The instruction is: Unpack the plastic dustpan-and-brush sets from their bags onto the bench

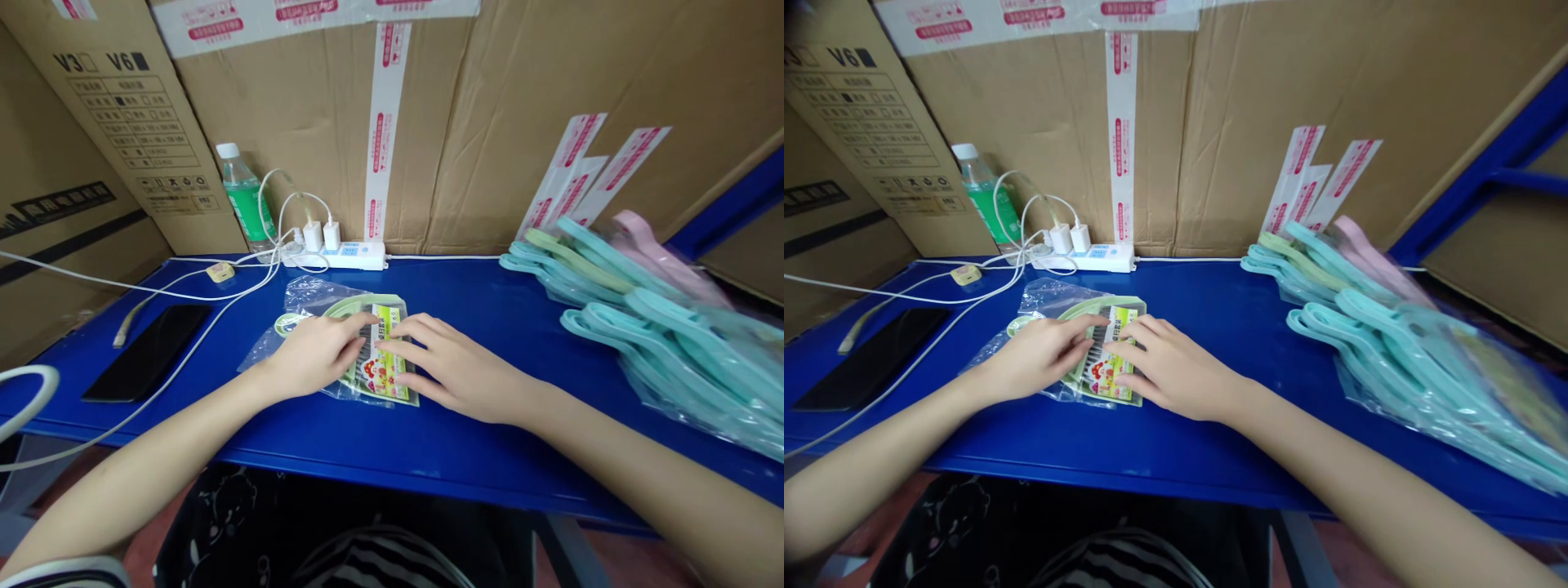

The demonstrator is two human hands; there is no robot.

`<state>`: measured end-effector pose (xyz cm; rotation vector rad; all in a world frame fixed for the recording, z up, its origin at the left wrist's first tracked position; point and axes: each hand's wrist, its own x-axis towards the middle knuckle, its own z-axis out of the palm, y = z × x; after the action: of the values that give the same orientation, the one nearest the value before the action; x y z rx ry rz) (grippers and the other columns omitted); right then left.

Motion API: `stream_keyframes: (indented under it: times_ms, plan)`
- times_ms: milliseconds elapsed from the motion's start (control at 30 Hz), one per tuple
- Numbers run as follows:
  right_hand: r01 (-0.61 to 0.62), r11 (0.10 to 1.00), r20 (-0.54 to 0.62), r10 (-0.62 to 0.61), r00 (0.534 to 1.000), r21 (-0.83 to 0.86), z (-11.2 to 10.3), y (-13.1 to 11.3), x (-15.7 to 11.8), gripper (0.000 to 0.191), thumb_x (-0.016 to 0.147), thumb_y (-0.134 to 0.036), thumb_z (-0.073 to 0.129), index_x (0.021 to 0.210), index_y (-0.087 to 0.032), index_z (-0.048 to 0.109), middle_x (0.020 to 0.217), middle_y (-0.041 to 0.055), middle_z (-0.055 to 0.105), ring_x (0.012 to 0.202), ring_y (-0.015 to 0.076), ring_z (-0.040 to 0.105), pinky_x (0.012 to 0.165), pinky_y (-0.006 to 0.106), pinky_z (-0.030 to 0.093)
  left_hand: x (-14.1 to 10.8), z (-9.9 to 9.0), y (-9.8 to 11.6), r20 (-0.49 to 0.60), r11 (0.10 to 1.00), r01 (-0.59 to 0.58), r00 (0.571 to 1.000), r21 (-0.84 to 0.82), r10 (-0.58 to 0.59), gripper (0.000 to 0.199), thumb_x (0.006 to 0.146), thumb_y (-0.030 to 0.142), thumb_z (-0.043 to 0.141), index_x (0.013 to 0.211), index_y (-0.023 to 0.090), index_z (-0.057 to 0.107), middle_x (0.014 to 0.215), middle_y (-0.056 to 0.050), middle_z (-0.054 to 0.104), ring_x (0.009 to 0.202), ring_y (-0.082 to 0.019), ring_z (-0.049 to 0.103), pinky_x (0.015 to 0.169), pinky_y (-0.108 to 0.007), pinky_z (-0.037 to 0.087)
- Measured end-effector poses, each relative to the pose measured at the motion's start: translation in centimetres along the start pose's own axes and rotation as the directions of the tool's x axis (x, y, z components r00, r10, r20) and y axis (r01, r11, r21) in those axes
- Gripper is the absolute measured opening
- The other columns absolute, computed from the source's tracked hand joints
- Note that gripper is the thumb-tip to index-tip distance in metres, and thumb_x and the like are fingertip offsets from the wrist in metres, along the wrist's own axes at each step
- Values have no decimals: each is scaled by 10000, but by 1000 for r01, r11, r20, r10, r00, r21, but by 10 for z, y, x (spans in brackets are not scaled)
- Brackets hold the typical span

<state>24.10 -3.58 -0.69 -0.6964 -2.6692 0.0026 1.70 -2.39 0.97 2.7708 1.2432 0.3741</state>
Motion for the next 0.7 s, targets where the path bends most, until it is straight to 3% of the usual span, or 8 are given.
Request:
stream_keyframes:
  times_ms: [133, 267, 433, 700]
  plan:
    - [43, 997, 40, -46, 998, 64, -7, -4, 0, 249, 981, -333, 466, 910, -156, 625, 832, 59, 638, 805, 196, 547, 759, 334, 447, 0, 0, 0, 7, 1000, 8, 1000, 10, -8, 407, 912, 210, 375, 1281, 144, 535, 642, -4, 632, 498, -160, 565, 549, -287, 443]
    - [92, 996, 133, -94, 987, 19, -2, -8, 0, 222, 912, -356, 595, 792, -170, 594, 735, 23, 636, 679, 165, 539, 640, 295, 397, 0, -1, 0, 11, 1000, 5, 1000, 19, -5, 408, 913, 210, 362, 1274, 139, 540, 610, 1, 618, 496, -166, 565, 543, -290, 447]
    - [147, 985, 174, -130, 976, -90, 8, -12, 0, 155, 912, -219, 562, 762, -184, 581, 698, 5, 654, 659, 158, 564, 610, 295, 372, -1, -1, 1, 8, 999, 3, 1000, 32, -3, 377, 916, 212, 362, 1227, 147, 564, 598, 13, 600, 495, -151, 551, 521, -263, 410]
    - [188, 975, 110, -175, 978, -123, 12, -18, 1, 199, 943, -185, 499, 757, -177, 570, 690, 15, 661, 637, 150, 577, 589, 289, 377, 0, 0, 2, 26, 1000, -16, 1000, -8, 16, 342, 905, 182, 399, 1204, 154, 563, 562, 42, 531, 500, -147, 534, 534, -263, 407]
